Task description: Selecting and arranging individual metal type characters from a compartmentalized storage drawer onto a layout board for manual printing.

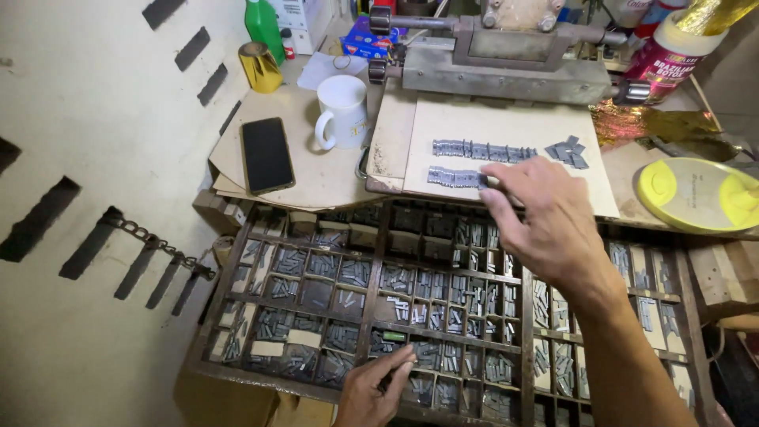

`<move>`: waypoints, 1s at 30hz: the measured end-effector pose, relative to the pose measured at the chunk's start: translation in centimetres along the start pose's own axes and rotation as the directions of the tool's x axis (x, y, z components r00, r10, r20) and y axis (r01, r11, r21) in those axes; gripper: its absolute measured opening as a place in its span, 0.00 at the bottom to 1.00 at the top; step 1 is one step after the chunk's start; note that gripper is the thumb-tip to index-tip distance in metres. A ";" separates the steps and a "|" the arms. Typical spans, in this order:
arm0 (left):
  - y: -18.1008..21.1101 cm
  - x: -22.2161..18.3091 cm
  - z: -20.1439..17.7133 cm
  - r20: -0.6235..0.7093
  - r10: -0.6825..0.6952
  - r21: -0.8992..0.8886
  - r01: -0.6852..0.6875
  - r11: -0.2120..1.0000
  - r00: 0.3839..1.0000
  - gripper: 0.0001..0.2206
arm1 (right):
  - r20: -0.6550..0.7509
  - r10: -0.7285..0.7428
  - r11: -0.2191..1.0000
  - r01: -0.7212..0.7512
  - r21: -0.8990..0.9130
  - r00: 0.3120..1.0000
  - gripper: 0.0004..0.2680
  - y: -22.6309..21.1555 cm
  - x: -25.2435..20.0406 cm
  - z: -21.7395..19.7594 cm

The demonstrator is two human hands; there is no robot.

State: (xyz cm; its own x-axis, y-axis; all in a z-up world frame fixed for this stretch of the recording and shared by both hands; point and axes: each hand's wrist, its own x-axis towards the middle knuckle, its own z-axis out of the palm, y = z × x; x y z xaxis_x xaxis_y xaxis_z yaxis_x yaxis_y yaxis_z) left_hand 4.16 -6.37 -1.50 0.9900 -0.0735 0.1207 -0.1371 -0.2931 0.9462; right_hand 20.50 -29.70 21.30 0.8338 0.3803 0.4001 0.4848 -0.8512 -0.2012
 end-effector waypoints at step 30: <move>9.8 9.2 -0.4 -0.019 0.512 0.324 -0.479 0.816 0.859 0.18 | 0.226 0.115 0.945 -0.177 0.275 0.967 0.06 0.3 2.4 -3.3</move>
State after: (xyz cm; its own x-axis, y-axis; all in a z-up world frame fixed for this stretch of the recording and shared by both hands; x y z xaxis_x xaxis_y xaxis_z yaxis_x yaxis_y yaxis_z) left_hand 11.89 -9.53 8.97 0.7807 -0.1946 0.5938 -0.5970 -0.5129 0.6169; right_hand 21.82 -30.27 25.17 0.9220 0.3515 0.1622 0.3835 -0.7720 -0.5069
